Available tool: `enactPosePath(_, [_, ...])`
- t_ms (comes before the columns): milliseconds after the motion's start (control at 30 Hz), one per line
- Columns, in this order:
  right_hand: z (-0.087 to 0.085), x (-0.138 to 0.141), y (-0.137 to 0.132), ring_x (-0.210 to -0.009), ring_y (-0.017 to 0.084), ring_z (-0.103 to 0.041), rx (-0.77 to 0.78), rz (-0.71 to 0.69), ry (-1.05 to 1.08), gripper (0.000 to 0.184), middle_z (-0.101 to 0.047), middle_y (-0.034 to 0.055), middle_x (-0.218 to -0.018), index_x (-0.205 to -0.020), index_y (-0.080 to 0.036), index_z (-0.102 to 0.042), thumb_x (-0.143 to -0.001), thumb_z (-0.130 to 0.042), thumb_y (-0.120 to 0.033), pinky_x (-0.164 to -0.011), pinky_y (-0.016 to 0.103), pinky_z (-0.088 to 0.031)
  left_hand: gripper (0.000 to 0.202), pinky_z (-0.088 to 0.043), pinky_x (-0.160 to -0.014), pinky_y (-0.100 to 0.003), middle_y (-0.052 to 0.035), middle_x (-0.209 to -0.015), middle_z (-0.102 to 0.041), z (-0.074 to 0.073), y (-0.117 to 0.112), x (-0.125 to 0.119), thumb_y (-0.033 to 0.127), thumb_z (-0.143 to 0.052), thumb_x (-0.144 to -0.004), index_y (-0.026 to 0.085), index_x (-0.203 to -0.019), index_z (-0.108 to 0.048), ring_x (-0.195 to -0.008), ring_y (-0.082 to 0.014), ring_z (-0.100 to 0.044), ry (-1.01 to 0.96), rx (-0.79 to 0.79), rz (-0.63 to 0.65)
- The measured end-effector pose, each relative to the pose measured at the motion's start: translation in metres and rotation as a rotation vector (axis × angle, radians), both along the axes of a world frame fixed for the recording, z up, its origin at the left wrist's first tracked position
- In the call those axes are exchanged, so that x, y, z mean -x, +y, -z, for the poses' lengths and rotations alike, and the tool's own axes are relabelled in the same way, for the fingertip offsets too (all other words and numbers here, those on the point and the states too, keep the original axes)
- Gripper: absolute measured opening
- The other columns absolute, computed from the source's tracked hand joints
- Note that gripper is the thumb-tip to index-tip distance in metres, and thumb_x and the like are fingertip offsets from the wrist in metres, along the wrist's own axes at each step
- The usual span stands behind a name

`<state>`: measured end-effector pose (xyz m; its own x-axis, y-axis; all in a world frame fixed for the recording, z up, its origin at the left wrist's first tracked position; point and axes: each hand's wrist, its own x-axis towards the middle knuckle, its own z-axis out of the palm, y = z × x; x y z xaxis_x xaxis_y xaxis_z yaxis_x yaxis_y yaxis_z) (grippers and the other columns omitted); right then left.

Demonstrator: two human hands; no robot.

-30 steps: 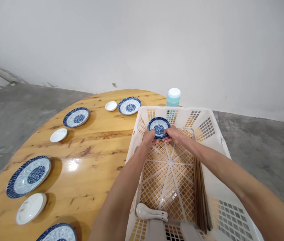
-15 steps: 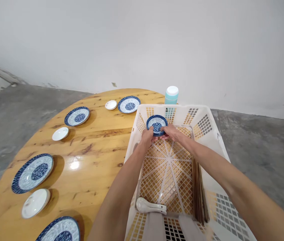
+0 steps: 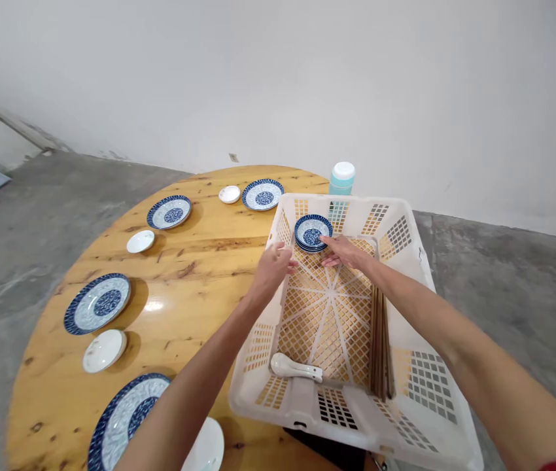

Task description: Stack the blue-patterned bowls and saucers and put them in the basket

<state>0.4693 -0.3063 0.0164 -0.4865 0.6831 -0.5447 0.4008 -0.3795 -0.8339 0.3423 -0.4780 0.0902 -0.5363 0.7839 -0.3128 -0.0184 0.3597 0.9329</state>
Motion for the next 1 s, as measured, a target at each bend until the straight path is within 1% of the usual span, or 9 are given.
enactPosePath(133, [0.005, 0.003, -0.005, -0.057, 0.02, -0.069, 0.044, 0.01, 0.033, 0.057, -0.067, 0.0082, -0.064, -0.13, -0.007, -0.043, -0.095, -0.051, -0.05, -0.056, 0.033, -0.061, 0.04, -0.059, -0.069, -0.028, -0.0109, -0.114, -0.066, -0.032, -0.071, 0.019, 0.036, -0.053, -0.088, 0.014, -0.121, -0.057, -0.085, -0.018, -0.07, 0.314, -0.239, -0.134])
enactPosePath(200, [0.007, 0.001, -0.004, -0.058, 0.021, -0.069, 0.037, 0.011, 0.026, 0.059, -0.066, 0.0077, -0.062, -0.131, -0.007, -0.042, -0.095, -0.051, -0.052, -0.056, 0.033, -0.061, 0.04, -0.061, -0.071, -0.031, -0.0091, -0.113, -0.068, -0.044, -0.114, 0.03, 0.039, -0.055, -0.087, 0.017, -0.121, -0.059, -0.085, -0.0184, -0.071, 0.454, -0.234, -0.251])
enactPosePath(300, [0.011, -0.004, 0.001, -0.059, 0.02, -0.069, 0.039, 0.012, 0.024, 0.059, -0.067, 0.008, -0.066, -0.131, -0.009, -0.041, -0.093, -0.054, -0.052, -0.057, 0.033, -0.062, 0.037, -0.062, -0.08, -0.04, -0.0066, -0.109, -0.07, -0.053, -0.177, 0.04, 0.042, -0.058, -0.086, 0.019, -0.114, -0.065, -0.088, -0.0211, -0.071, 0.561, -0.155, -0.515])
enactPosePath(400, [0.014, -0.002, 0.006, -0.061, 0.019, -0.07, 0.074, 0.031, 0.051, 0.055, -0.068, 0.0088, -0.072, -0.127, -0.012, -0.042, -0.092, -0.055, -0.053, -0.06, 0.034, -0.062, 0.031, -0.059, -0.092, -0.051, -0.0021, -0.103, -0.073, -0.047, -0.234, 0.039, 0.047, -0.062, -0.082, 0.024, -0.102, -0.069, -0.095, -0.0265, -0.071, 0.56, -0.034, -0.778])
enactPosePath(567, [0.017, 0.016, 0.0, -0.066, 0.017, -0.07, 0.155, 0.082, 0.144, 0.032, -0.07, 0.0082, -0.079, -0.112, -0.014, -0.05, -0.096, -0.052, -0.041, -0.067, 0.035, -0.062, 0.026, -0.05, -0.104, -0.062, 0.0141, -0.105, -0.074, -0.01, -0.304, 0.018, 0.061, -0.061, -0.077, 0.044, -0.096, -0.068, -0.108, -0.0314, -0.068, 0.437, 0.169, -0.881])
enactPosePath(667, [0.017, 0.023, -0.006, -0.07, 0.013, -0.068, 0.136, 0.136, 0.217, 0.02, -0.071, 0.0067, -0.087, -0.111, -0.015, -0.052, -0.096, -0.051, -0.028, -0.071, 0.032, -0.062, 0.022, -0.045, -0.108, -0.065, 0.0208, -0.1, -0.073, 0.011, -0.326, 0.004, 0.063, -0.061, -0.074, 0.049, -0.091, -0.067, -0.109, -0.0333, -0.066, 0.351, 0.206, -0.931])
enactPosePath(767, [0.014, 0.024, -0.01, -0.074, 0.012, -0.067, 0.092, 0.149, 0.252, 0.022, -0.072, 0.0064, -0.093, -0.114, -0.017, -0.053, -0.094, -0.052, -0.024, -0.071, 0.031, -0.062, 0.018, -0.044, -0.109, -0.065, 0.0225, -0.1, -0.073, 0.022, -0.331, -0.003, 0.06, -0.063, -0.073, 0.047, -0.085, -0.067, -0.112, -0.0344, -0.064, 0.276, 0.207, -0.941])
enactPosePath(900, [0.005, 0.023, -0.015, -0.077, 0.014, -0.067, 0.007, 0.141, 0.191, 0.028, -0.072, 0.0059, -0.098, -0.12, -0.018, -0.052, -0.093, -0.055, -0.026, -0.068, 0.029, -0.061, 0.026, -0.046, -0.104, -0.067, 0.002, -0.103, -0.075, 0.024, -0.324, 0.002, 0.055, -0.066, -0.074, 0.033, -0.088, -0.068, -0.108, -0.0366, -0.066, 0.229, 0.186, -0.942])
enactPosePath(1000, [-0.002, 0.021, -0.018, -0.079, 0.013, -0.067, 0.018, 0.115, 0.107, 0.031, -0.072, 0.0068, -0.103, -0.125, -0.02, -0.052, -0.095, -0.052, -0.028, -0.067, 0.026, -0.06, 0.03, -0.054, -0.096, -0.055, -0.0039, -0.096, -0.073, 0.021, -0.32, 0.003, 0.05, -0.067, -0.076, 0.024, -0.092, -0.068, -0.097, -0.0307, -0.07, 0.237, 0.176, -0.983])
